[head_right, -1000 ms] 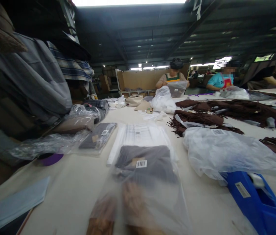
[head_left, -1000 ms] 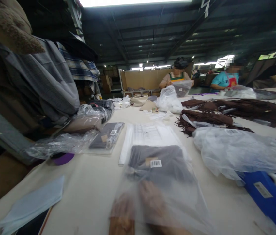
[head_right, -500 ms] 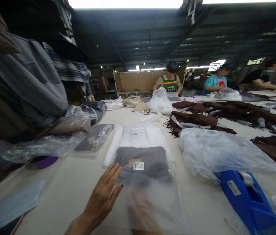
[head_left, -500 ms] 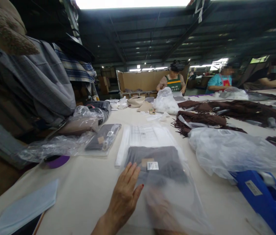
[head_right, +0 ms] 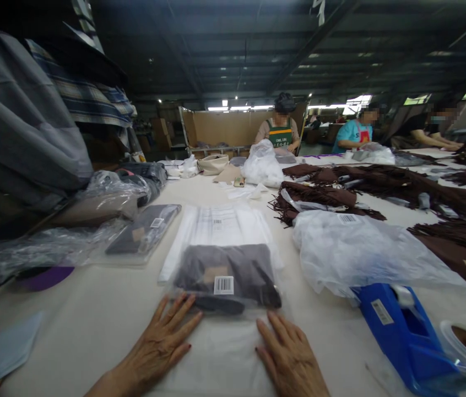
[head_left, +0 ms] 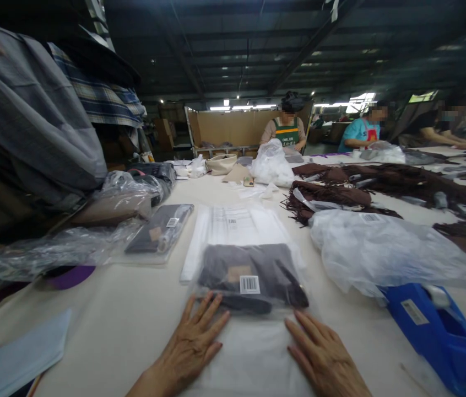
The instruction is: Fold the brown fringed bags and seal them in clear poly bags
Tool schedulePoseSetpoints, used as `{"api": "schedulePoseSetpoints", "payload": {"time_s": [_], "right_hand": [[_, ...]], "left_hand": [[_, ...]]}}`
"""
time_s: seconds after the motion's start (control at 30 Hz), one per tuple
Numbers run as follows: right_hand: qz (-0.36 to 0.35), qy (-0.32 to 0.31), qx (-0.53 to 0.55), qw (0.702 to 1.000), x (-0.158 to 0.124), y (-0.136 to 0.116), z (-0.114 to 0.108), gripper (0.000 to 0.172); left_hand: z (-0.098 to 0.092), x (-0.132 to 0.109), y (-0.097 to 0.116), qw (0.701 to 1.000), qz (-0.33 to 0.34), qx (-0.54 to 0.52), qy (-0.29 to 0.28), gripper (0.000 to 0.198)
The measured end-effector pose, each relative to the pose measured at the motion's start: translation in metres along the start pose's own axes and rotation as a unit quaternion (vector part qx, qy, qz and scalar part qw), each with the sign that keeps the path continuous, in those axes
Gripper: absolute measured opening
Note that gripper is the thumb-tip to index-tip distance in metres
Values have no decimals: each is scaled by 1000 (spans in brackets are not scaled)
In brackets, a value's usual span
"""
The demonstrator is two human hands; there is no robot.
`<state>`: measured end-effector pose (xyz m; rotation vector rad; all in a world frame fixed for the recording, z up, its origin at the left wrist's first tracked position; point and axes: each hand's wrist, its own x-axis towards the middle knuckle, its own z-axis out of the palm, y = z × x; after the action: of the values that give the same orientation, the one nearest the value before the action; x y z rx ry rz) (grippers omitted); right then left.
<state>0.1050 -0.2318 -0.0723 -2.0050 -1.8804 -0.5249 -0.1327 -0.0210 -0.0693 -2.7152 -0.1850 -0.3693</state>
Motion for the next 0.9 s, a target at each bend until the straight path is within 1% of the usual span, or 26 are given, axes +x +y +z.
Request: {"api": "schedulePoseSetpoints", "payload": {"time_s": [0.03, 0.1, 0.17, 0.2, 0.23, 0.3, 0.37, 0.43, 0.5, 0.57, 0.63, 0.7, 0.77, 0.8, 0.83, 0.87, 0.9], "right_hand": [[3, -13, -4, 1000, -4, 10, 0, 38], [23, -60, 36, 997, -15, 25, -3, 38], [70, -104, 88, 988, -26, 39, -6, 35], [87, -106, 107, 985, -30, 47, -7, 35], [88, -91, 117, 985, -33, 56, -8, 36], [48, -43, 105, 992, -35, 72, -9, 43], [-16, -6, 68, 998, -32, 85, -9, 53], [-75, -9, 41, 996, -26, 91, -9, 58], [-129, -47, 42, 990, -19, 92, -10, 58], [-168, -118, 68, 976, -11, 90, -11, 58], [-180, -183, 98, 961, -4, 90, -12, 62], [-184, -215, 120, 952, 2, 90, -15, 65], [-193, -209, 143, 948, 7, 88, -19, 67], [-191, -195, 156, 949, 8, 84, -21, 68], [-181, -178, 170, 952, 9, 79, -22, 67], [-169, -151, 187, 956, 10, 71, -23, 66], [-156, -124, 212, 957, 11, 60, -22, 64]], "left_hand": [[-1, -10, -7, 1000, 13, -7, -7, 60], [-3, -32, -22, 999, 28, -45, -13, 55], [-6, -51, -36, 995, 9, -96, 0, 52], [-8, -58, -42, 993, -12, -118, 12, 51], [-11, -63, -47, 990, -31, -134, 23, 51], [-18, -66, -55, 989, -44, -140, 27, 54], [-24, -64, -61, 993, -3, -117, 5, 58], [-28, -56, -64, 994, 58, -90, -17, 57], [-29, -47, -65, 991, 100, -80, -28, 58], [-25, -41, -65, 990, 105, -84, -35, 62], [-17, -40, -62, 989, 100, -103, -35, 63], [-5, -45, -59, 986, 63, -153, -19, 57], [8, -52, -56, 971, -15, -237, 16, 44], [13, -55, -55, 955, -66, -288, 40, 38], [16, -56, -55, 930, -121, -343, 62, 32], [17, -54, -55, 896, -178, -399, 81, 28], [15, -50, -56, 854, -245, -448, 94, 27]]}}
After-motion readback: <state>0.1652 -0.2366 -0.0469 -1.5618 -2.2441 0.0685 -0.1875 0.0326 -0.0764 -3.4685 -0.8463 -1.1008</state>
